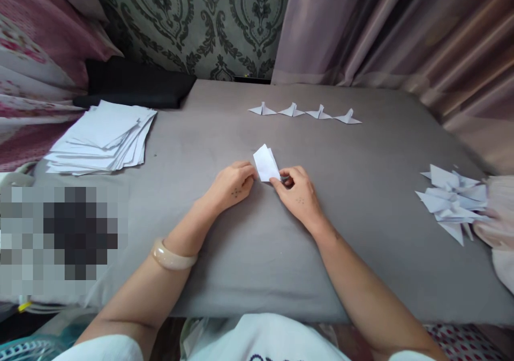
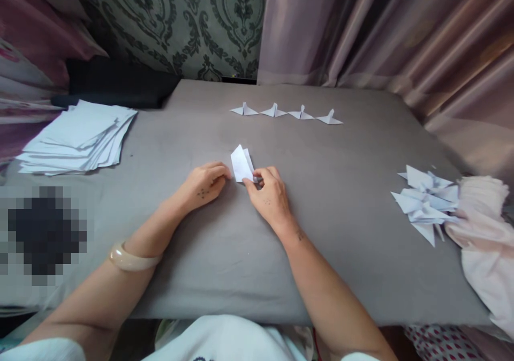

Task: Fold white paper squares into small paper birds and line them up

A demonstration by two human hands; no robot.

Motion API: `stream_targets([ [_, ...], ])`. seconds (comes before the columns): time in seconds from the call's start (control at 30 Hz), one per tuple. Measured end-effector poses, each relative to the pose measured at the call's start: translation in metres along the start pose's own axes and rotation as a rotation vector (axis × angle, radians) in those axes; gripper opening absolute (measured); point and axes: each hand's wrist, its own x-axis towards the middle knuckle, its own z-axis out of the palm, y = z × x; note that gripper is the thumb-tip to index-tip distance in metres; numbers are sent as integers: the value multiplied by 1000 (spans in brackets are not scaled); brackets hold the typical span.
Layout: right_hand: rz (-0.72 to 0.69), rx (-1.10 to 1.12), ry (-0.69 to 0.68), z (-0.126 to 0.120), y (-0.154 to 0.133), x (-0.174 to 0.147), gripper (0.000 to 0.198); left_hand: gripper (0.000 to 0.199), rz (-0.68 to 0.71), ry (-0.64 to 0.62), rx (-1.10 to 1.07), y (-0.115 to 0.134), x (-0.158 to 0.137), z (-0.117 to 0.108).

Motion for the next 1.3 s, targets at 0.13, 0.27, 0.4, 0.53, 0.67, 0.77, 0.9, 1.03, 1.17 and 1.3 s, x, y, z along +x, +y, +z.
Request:
stream_targets([
  [0.13, -173, 6, -35, -1, -3, -2, 10, 40, -10, 239, 157, 9, -2, -1],
  [0.27, -359, -171, -9, -8, -7, -2, 26, 49, 141, 307, 377, 16, -4, -3],
  [0.4, -392, -285, -28, -10, -6, -2, 29, 24, 234, 208, 473, 14, -5, -1],
  [0.53, -367, -341, -94, -9, -1, -3, 27, 26, 248, 67, 466, 11, -3, 4],
  [0.67, -317, -371, -135, -11, -1, -4, 25, 28, 246, -7, 406, 13, -1, 6],
  [0.77, -272, -374, -155, -13, -3, -6, 20, 27, 195, -2, 349, 13, -1, 7],
  [0.9, -219, -364, -157, -13, -3, -8, 16, 32, 137, 34, 285, 12, 1, 9],
  [1.03, -156, -336, -157, -13, -3, -8, 15, 33, 60, 29, 239, 14, 2, 9],
  [1.17, -137, -306, -167, -14, -4, -9, 14, 25, 53, 32, 197, 12, 2, 10],
  [1.3, -157, -324, -176, -16, -6, -9, 16, 21, 97, 25, 210, 10, 1, 10],
])
